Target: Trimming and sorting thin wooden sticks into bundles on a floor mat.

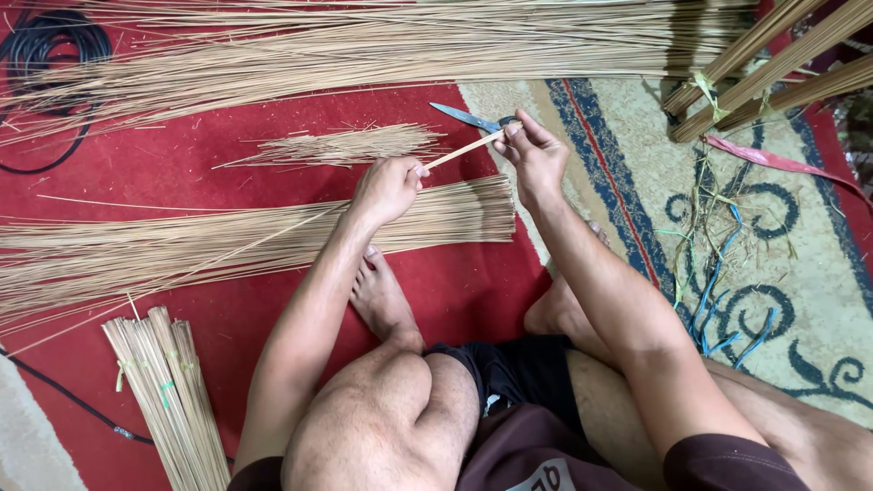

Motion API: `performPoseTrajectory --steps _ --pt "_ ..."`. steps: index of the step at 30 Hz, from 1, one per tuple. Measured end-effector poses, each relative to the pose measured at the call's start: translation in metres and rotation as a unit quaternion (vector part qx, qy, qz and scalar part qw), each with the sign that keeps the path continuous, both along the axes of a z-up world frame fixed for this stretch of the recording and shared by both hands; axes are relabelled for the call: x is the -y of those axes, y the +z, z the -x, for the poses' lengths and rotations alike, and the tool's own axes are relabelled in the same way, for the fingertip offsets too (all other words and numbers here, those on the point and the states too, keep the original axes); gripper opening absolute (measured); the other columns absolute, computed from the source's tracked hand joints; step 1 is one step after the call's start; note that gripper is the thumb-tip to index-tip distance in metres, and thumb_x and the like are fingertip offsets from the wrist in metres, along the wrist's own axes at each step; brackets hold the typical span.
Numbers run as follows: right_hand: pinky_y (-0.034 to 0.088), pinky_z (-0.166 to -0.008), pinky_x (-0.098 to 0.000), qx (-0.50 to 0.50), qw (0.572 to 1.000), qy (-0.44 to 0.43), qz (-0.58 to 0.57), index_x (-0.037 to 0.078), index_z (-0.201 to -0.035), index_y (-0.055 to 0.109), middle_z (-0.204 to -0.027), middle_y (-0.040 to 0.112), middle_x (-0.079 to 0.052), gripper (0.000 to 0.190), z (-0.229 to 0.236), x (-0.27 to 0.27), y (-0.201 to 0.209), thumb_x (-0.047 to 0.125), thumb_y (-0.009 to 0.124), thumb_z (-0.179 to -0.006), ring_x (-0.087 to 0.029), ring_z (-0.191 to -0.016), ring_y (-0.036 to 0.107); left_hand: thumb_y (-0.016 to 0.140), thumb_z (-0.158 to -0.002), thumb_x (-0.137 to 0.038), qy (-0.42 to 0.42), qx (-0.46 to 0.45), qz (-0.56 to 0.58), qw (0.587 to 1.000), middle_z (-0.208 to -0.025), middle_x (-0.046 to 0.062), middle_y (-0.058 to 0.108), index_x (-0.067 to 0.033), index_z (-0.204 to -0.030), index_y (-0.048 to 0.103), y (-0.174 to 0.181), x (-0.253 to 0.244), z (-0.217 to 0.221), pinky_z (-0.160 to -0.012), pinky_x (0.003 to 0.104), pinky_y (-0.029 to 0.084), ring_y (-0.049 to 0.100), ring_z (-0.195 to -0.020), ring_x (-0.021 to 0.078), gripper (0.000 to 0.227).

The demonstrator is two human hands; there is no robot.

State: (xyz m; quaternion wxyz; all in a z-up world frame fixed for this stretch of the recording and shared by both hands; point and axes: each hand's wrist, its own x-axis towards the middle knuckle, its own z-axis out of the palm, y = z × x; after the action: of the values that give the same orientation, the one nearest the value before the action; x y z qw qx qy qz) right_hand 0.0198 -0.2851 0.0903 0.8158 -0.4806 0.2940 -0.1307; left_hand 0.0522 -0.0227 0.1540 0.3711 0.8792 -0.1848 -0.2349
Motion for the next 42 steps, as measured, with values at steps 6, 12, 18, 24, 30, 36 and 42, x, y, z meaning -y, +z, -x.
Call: performPoseTrajectory --steps 6,12,18,24,30,36,42 --pt "0.072 -0.072 -0.0383 -0.042 0.997 0.025 0.051 -0.006 -0.118 0.071 -0.090 0.076 -0.021 0.031 -0.006 0.014 0.008 -0.004 0.078 -0.088 -0.027 -0.073 0.080 0.054 -0.099 -0.013 -0.021 -0.017 0.003 1.000 -0.078 0.009 0.076 -0.0119 -0.092 0.075 -0.008 -0.001 -0.015 -0.079 0.048 0.055 0.073 -0.089 0.0377 0.023" --pt "0.048 -0.106 -0.0526 0.124 0.717 0.300 0.617 -0.001 -0.128 0.069 -0.114 0.071 -0.020 0.040 -0.036 0.029 0.057 0.014 0.081 -0.092 -0.042 -0.120 0.064 0.058 -0.095 -0.011 -0.076 0.096 -0.092 0.988 -0.087 0.009 0.076 -0.0169 -0.093 0.075 0.011 0.010 -0.040 -0.082 0.050 0.057 0.074 -0.093 0.0351 0.018" --pt "0.060 -0.078 -0.0519 0.019 0.497 0.498 0.711 0.020 -0.104 0.069 -0.088 0.073 -0.001 0.023 -0.066 0.004 0.118 0.037 0.054 -0.104 -0.031 -0.092 0.075 0.059 -0.088 -0.004 -0.152 0.200 -0.160 0.955 -0.090 0.013 0.075 -0.0107 -0.092 0.074 0.064 0.060 -0.071 -0.080 0.056 0.059 0.074 -0.093 0.0377 0.017" --pt "0.059 -0.083 -0.0528 0.025 0.488 0.639 0.594 0.013 -0.099 0.070 -0.086 0.080 -0.004 0.023 -0.100 0.031 0.110 0.027 0.052 -0.102 -0.034 -0.095 0.075 0.056 -0.095 -0.019 -0.104 0.230 -0.111 0.961 -0.088 0.013 0.073 -0.0136 -0.093 0.075 0.014 0.056 -0.070 -0.075 0.056 0.060 0.074 -0.084 0.0412 0.020" --pt "0.057 -0.082 -0.0572 -0.050 0.510 0.620 0.594 0.009 -0.103 0.069 -0.094 0.078 -0.015 0.024 -0.070 0.036 0.033 0.027 0.052 -0.102 -0.042 -0.098 0.073 0.057 -0.094 -0.018 -0.075 0.211 -0.143 0.964 -0.083 0.008 0.072 -0.0148 -0.090 0.074 -0.075 0.040 -0.048 -0.074 0.051 0.061 0.075 -0.085 0.0362 0.017" --pt "0.057 -0.087 -0.0590 -0.024 0.524 0.630 0.574 0.006 -0.108 0.069 -0.097 0.075 -0.023 0.030 -0.056 0.006 0.036 0.023 0.047 -0.096 -0.049 -0.100 0.071 0.054 -0.091 -0.020 -0.052 0.206 -0.152 0.965 -0.086 0.002 0.071 -0.0202 -0.088 0.071 -0.073 0.070 -0.028 -0.075 0.047 0.061 0.076 -0.084 0.0307 0.018" --pt "0.056 -0.087 -0.0614 -0.059 0.527 0.626 0.572 0.005 -0.112 0.069 -0.100 0.075 -0.027 0.028 -0.055 0.052 0.015 0.017 0.049 -0.097 -0.052 -0.102 0.068 0.055 -0.094 -0.023 -0.032 0.208 -0.172 0.962 -0.092 0.004 0.071 -0.0237 -0.098 0.072 -0.106 0.030 -0.032 -0.082 0.048 0.060 0.075 -0.092 0.0312 0.018"
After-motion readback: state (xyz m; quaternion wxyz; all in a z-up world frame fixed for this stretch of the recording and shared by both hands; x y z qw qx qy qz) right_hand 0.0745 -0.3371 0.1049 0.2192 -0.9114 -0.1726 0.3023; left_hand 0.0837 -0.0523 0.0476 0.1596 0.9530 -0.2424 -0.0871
